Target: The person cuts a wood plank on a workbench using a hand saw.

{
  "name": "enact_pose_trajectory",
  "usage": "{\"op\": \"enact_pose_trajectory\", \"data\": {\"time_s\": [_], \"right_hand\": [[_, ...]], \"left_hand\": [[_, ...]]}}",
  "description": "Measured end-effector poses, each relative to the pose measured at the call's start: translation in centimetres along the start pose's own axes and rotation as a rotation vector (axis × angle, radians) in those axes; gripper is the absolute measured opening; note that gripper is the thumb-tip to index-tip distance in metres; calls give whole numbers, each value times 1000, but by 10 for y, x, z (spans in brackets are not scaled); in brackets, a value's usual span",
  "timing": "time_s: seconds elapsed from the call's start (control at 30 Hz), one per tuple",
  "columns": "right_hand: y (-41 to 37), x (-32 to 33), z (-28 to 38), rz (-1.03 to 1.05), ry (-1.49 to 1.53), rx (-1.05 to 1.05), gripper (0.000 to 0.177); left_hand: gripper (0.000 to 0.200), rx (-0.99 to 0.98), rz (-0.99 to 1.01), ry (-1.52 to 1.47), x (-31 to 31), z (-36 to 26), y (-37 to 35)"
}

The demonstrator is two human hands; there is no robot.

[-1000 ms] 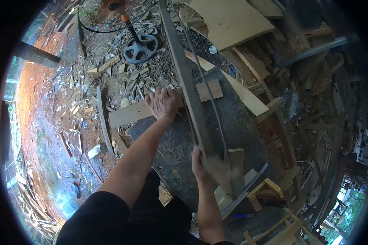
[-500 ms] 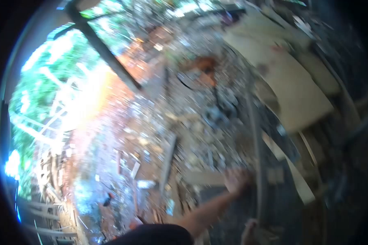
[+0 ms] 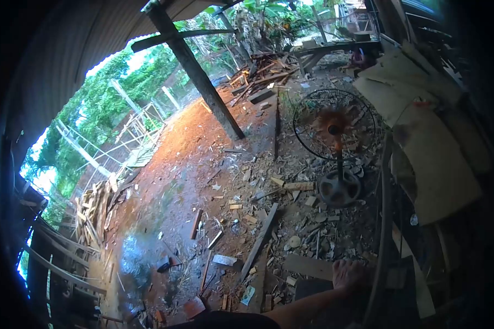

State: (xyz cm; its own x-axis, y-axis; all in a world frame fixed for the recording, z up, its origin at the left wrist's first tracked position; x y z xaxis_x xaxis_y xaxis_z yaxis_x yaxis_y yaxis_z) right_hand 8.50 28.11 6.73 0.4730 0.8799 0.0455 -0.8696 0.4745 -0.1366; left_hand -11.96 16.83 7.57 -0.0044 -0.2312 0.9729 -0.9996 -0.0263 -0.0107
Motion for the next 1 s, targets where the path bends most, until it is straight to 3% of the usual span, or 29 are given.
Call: {"op": "enact_pose_trajectory", "data": {"time_s": [0.2, 0.27, 0.37, 0.57, 1.0], "right_hand": [[-8, 4, 3, -9, -16, 11, 17], [-12, 5, 1, -15, -14, 8, 18], [-17, 9, -1, -22, -5, 12, 19], [-31, 21, 6, -50, 9, 31, 20], [-47, 29, 13, -94, -5, 43, 24]], "left_hand": [[33, -14, 71, 13, 11, -8, -3], [29, -12, -33, 4, 10, -7, -3], [29, -16, -3, 32, -3, -5, -3], [26, 3, -133, 0, -4, -6, -5], [27, 4, -120, 28, -1, -11, -3]]}}
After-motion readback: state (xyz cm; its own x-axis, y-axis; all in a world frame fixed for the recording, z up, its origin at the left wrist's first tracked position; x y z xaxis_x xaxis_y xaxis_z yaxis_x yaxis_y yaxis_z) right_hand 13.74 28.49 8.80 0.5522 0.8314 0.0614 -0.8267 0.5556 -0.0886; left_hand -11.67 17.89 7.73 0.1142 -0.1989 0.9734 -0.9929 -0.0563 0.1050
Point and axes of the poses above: each hand's wrist, its own y-axis towards the middle knuckle, its own x-axis out of the back of the hand, z = x × y, the point moved 4 cm from there along y, towards the middle knuckle, and after that the axes turned 14 degrees about y, right-handed, at the moved point
